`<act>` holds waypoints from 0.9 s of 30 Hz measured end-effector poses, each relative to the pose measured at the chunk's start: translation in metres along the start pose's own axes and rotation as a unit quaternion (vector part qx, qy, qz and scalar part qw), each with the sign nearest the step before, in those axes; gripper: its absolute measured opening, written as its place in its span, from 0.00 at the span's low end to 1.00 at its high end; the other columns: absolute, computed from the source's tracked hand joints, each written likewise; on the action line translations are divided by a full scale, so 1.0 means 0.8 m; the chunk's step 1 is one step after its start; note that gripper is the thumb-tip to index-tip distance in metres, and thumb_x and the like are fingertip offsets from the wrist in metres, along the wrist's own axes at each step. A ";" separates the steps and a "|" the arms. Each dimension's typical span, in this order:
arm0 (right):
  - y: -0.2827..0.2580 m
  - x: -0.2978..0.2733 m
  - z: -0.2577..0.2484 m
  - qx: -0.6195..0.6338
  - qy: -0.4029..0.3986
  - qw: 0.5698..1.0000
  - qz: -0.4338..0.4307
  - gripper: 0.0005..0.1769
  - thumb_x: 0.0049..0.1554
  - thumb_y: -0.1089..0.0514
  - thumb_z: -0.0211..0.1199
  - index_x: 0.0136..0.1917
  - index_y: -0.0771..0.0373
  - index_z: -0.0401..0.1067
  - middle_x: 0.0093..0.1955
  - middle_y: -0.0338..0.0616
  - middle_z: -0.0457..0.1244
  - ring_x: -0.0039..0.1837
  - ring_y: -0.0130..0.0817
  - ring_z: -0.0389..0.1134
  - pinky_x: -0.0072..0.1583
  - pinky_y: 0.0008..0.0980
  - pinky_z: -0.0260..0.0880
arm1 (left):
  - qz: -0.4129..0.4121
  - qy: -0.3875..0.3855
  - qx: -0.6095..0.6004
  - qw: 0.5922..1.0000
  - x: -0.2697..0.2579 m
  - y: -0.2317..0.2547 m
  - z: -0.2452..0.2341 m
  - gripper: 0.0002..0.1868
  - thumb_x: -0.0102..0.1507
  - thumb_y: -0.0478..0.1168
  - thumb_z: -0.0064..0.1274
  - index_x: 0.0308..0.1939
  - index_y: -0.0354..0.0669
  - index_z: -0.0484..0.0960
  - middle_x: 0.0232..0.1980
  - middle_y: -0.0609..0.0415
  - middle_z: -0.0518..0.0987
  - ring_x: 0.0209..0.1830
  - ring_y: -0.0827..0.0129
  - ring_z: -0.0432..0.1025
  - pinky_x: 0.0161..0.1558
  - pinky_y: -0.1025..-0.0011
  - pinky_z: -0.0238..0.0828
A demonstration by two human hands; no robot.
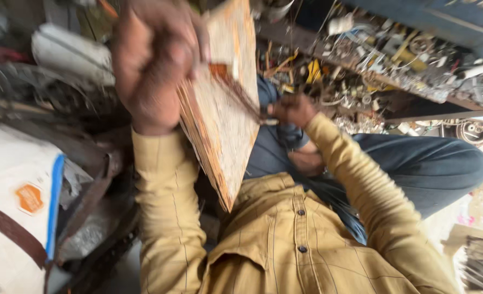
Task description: The person winds copper wire around a small cylindrical object using a wooden board as a jig. They repeatedly wrap the wire and occasionally adjust the coil with their fingers.
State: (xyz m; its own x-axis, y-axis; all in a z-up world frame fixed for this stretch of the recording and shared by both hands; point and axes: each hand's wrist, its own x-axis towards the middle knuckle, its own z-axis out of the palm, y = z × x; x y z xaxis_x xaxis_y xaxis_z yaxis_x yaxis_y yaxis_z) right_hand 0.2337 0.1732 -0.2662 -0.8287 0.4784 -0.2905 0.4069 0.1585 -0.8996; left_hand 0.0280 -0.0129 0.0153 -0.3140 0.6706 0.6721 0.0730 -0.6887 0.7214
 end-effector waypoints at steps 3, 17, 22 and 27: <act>0.022 -0.067 0.048 -0.065 0.015 0.997 -0.025 0.16 0.59 0.51 0.71 0.44 0.69 0.80 0.38 0.59 0.71 0.37 0.48 0.71 0.42 0.45 0.70 | 0.016 0.015 -0.006 1.000 0.008 -0.021 -0.022 0.11 0.77 0.42 0.49 0.56 0.38 0.73 0.28 0.54 0.69 0.24 0.70 0.63 0.37 0.68 0.67; -0.290 -0.019 -0.121 -0.188 0.052 0.890 -0.412 0.08 0.70 0.61 0.64 0.49 0.67 0.75 0.38 0.49 0.67 0.38 0.35 0.67 0.40 0.34 0.67 | -0.024 -0.062 0.049 0.997 0.016 0.012 0.034 0.15 0.77 0.49 0.51 0.49 0.40 0.72 0.34 0.53 0.72 0.24 0.76 0.62 0.31 0.82 0.61; -0.053 0.021 -0.043 -0.099 -0.021 0.993 -0.062 0.16 0.60 0.49 0.70 0.50 0.66 0.80 0.34 0.46 0.71 0.34 0.32 0.72 0.38 0.33 0.73 | -0.019 0.011 -0.005 1.000 0.001 0.001 0.004 0.14 0.76 0.46 0.52 0.49 0.38 0.73 0.30 0.52 0.69 0.24 0.72 0.61 0.34 0.74 0.63; 0.031 -0.070 0.059 -0.151 0.120 0.976 -0.098 0.15 0.61 0.50 0.69 0.44 0.66 0.79 0.36 0.54 0.69 0.35 0.42 0.71 0.40 0.41 0.71 | 0.025 0.026 -0.024 0.999 0.007 -0.032 -0.036 0.09 0.77 0.41 0.51 0.47 0.39 0.77 0.26 0.49 0.70 0.24 0.66 0.65 0.39 0.65 0.68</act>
State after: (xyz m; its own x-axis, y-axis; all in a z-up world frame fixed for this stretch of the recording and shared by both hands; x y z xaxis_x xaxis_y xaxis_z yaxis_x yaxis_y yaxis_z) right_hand 0.2718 0.1093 -0.2876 -0.8029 0.5961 -0.0048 0.3739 0.4974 -0.7828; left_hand -0.0024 0.0002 -0.0041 -0.3597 0.6211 0.6963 0.0454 -0.7337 0.6779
